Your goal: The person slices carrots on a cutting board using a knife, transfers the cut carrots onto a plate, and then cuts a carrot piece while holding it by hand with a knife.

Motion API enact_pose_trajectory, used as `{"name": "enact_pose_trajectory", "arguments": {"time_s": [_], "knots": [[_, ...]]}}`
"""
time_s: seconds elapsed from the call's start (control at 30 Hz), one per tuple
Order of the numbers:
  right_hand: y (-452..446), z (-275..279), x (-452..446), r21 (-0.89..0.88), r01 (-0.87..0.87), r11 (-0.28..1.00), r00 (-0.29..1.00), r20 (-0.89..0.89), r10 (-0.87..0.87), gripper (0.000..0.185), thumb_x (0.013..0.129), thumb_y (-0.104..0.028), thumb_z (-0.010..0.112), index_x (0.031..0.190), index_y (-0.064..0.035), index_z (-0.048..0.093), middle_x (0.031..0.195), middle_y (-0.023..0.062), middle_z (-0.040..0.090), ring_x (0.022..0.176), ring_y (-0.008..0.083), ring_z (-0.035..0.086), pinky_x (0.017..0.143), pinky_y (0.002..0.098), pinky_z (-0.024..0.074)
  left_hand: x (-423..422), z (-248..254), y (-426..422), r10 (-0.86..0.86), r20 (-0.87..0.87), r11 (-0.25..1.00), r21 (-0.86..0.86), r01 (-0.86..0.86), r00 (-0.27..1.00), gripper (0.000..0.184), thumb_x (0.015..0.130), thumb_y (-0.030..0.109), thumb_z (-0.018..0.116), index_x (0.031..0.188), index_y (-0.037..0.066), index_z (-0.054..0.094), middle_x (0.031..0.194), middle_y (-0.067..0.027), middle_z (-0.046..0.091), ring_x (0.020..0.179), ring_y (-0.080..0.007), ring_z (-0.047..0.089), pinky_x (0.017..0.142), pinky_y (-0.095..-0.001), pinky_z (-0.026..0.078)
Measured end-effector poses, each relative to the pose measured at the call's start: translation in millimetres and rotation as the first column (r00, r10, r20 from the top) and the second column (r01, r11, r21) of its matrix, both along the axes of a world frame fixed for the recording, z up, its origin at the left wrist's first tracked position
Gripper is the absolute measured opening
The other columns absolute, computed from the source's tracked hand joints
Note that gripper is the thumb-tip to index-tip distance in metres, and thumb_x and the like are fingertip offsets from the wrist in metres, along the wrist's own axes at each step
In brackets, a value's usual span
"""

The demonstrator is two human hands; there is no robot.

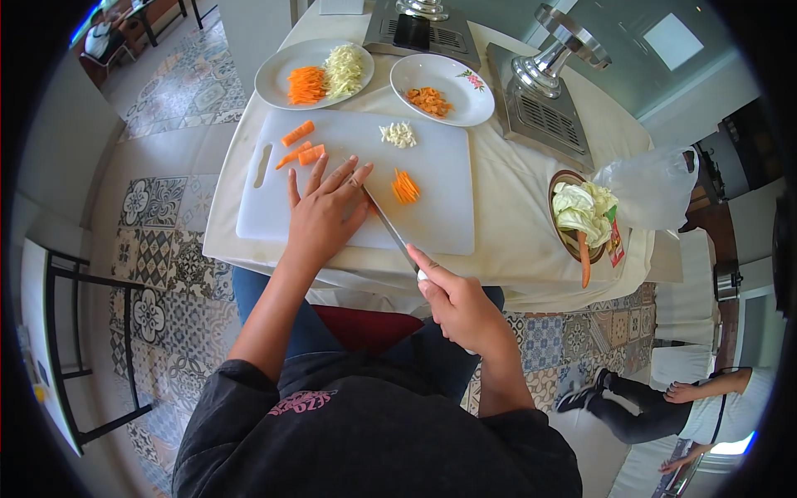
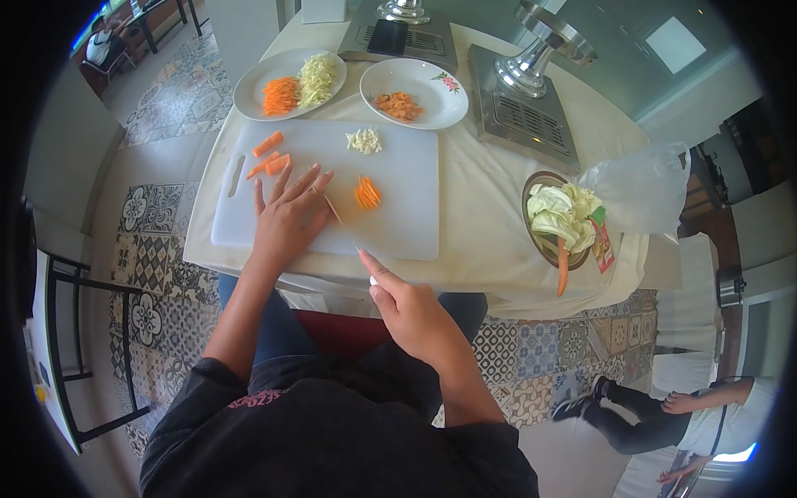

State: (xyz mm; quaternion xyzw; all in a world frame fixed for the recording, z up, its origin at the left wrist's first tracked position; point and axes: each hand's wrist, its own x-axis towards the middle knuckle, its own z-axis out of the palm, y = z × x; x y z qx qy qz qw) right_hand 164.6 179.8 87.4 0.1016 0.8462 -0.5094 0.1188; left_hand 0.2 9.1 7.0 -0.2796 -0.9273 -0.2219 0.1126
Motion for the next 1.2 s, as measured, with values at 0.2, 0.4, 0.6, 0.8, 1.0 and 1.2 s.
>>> {"name": "enact_pose_trajectory", "arguments": {"time_s": [0.2,0.4,0.6,0.8,1.0,1.2], "knots": [[-5.7,-32.0,7.8,0.096,0.014,0.995,0.968,-0.250,0.011,0.048,0.100,-0.011,0.051,0.147,-0.0123,0.045,0.078,0.0263,0.060,0.067,0.0355,0.060,0.072,0.0379,0.0501,-1.4,1.2,0.9,-0.011,0.001,1.000,-0.019,0.011,1.000,0.059,0.087,0.030,0.066,0.144,0.036,0.051,0.150,0.0044,0.049,0.147,-0.0299,0.032,0.119,-0.0625,0.009],[-23.4,-32.1,14.9,0.324,0.024,0.946,0.965,-0.253,0.063,0.049,0.098,-0.013,0.053,0.146,-0.0156,0.047,0.074,0.0226,0.063,0.066,0.0408,0.063,0.062,0.0501,0.0481,2.0,-3.8,-3.1,0.029,-0.020,0.999,0.023,-0.029,0.999,0.060,0.084,0.029,0.068,0.142,0.037,0.053,0.151,0.0053,0.048,0.147,-0.0288,0.032,0.120,-0.0595,0.011],[-18.6,-24.0,20.0,0.394,0.011,0.919,0.975,-0.209,0.077,0.049,0.098,-0.014,0.053,0.146,-0.0176,0.048,0.072,0.0215,0.062,0.064,0.0370,0.062,0.062,0.0457,0.0483,4.5,-3.1,-3.3,0.043,-0.041,0.999,-0.011,-0.044,0.998,0.058,0.085,0.029,0.068,0.141,0.037,0.054,0.150,0.0037,0.050,0.147,-0.0288,0.032,0.120,-0.0587,0.012],[-3.1,-20.2,18.3,-0.004,0.066,0.998,0.991,-0.113,-0.067,0.049,0.100,-0.014,0.052,0.148,-0.0175,0.045,0.064,0.0168,0.047,0.058,0.0215,0.043,0.064,0.0317,0.0452,6.3,-6.0,-1.5,0.066,-0.105,0.992,0.118,-0.053,0.992,0.047,0.088,0.020,0.062,0.135,0.022,0.059,0.142,-0.0013,0.056,0.141,-0.0276,0.040,0.119,-0.0547,0.017],[-4.5,-16.6,17.7,-0.073,0.070,0.995,0.995,-0.063,-0.075,0.049,0.100,-0.013,0.052,0.148,-0.0172,0.045,0.069,0.0135,0.050,0.062,0.0161,0.042,0.067,0.0287,0.0450,3.0,-10.9,-13.4,-0.055,-0.133,0.947,0.307,0.094,0.990,0.024,0.082,0.005,0.064,0.104,0.011,0.066,0.115,-0.0029,0.065,0.115,-0.0258,0.057,0.111,-0.0493,0.030],[-8.2,-18.7,16.7,-0.085,0.052,0.995,0.995,-0.083,-0.059,0.049,0.100,-0.012,0.052,0.148,-0.0174,0.045,0.075,0.0137,0.058,0.065,0.0174,0.046,0.071,0.0291,0.0466,6.4,-2.2,-6.0,-0.015,-0.135,0.926,0.373,0.064,0.991,0.042,0.081,0.013,0.072,0.121,0.015,0.063,0.127,-0.0047,0.062,0.124,-0.0271,0.053,0.111,-0.0477,0.031]]}}
